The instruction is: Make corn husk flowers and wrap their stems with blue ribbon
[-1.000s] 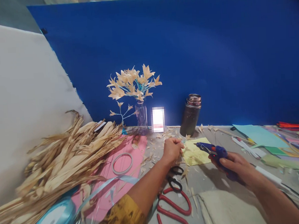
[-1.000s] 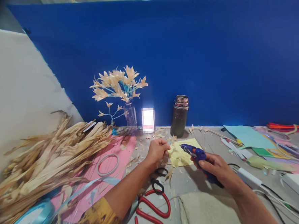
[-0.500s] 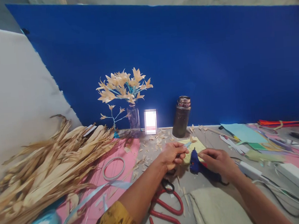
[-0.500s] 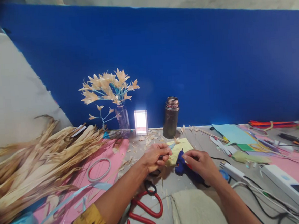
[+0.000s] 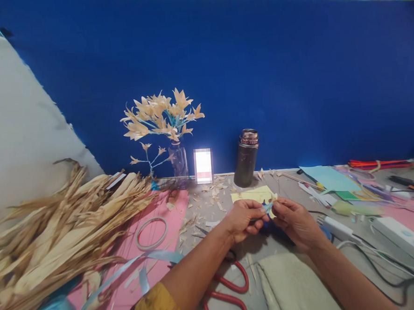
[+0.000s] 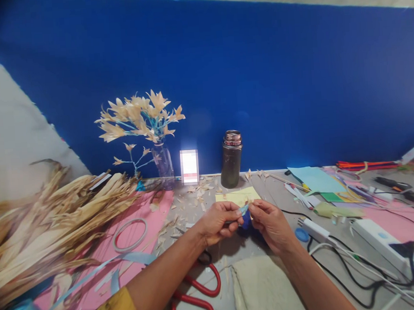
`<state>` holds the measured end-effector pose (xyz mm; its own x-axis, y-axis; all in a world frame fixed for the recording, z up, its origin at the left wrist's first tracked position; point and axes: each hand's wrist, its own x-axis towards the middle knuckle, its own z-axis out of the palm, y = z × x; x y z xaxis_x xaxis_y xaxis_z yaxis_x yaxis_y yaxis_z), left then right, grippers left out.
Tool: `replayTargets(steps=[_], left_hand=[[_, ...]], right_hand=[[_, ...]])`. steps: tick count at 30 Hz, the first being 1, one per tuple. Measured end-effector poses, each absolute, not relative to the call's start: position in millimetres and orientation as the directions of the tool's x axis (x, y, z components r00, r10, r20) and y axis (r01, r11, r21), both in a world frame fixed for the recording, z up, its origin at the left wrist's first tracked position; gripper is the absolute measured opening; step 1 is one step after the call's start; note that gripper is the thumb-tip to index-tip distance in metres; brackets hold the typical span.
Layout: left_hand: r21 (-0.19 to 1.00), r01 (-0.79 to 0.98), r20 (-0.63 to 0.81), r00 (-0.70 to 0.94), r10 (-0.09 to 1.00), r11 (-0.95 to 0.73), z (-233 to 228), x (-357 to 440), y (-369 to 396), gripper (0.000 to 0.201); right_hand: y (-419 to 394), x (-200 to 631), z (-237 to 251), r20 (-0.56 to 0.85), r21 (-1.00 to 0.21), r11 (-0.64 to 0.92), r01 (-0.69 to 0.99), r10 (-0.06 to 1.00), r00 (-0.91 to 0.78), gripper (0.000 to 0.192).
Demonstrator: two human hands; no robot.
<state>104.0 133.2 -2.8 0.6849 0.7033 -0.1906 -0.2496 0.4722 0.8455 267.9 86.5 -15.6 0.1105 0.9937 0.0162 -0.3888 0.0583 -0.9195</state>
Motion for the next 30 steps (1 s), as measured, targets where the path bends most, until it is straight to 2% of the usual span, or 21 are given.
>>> replayTargets(steps=[5,11,14,17,20,23,25,27,30], left_hand=[[0.922,-0.229,-0.128,0.583,0.803,0.313,-6.0,109.2,127.7,0.032],[0.992,-0.096,-0.022,0.476,0.879,0.077,-9.5,116.0,121.6,0.013],[0.998,-0.051,0.002,0.444,0.896,0.023,-8.1,116.9,119.1,0.007],[0.992,-0.075,-0.054,0.467,0.883,0.101,-5.9,115.1,118.8,0.011],[0.951,-0.190,-0.113,0.519,0.847,0.243,-3.7,111.9,120.3,0.021],[0.873,-0.286,-0.154,0.607,0.780,0.396,-1.6,108.9,121.9,0.032],[0.831,-0.304,-0.166,0.663,0.730,0.465,-0.8,107.8,122.3,0.036],[0.827,-0.309,-0.161,0.672,0.723,0.471,-1.0,108.1,122.2,0.038],[0.893,-0.284,-0.117,0.600,0.791,0.348,-2.7,110.5,121.0,0.036]], right_hand=[[86.3,263.8,-16.8,-0.010,-0.923,0.067,-0.379,0.980,0.200,0.038],[86.3,258.5,-17.8,-0.047,-0.941,0.077,-0.329,0.935,0.352,0.047],[85.4,257.4,-18.2,-0.059,-0.952,0.058,-0.299,0.928,0.369,0.051],[83.6,258.5,-17.4,-0.086,-0.939,0.014,-0.342,0.957,0.277,0.048],[80.9,260.4,-14.7,-0.112,-0.899,-0.032,-0.436,0.981,0.159,0.039],[79.1,261.0,-12.4,-0.122,-0.861,-0.066,-0.504,0.989,0.080,0.046],[79.2,260.7,-12.1,-0.110,-0.844,-0.058,-0.533,0.992,0.066,0.044],[80.1,260.4,-12.5,-0.095,-0.834,-0.025,-0.551,0.991,0.099,0.041],[81.6,260.3,-13.1,-0.084,-0.829,0.022,-0.559,0.983,0.163,0.036]])
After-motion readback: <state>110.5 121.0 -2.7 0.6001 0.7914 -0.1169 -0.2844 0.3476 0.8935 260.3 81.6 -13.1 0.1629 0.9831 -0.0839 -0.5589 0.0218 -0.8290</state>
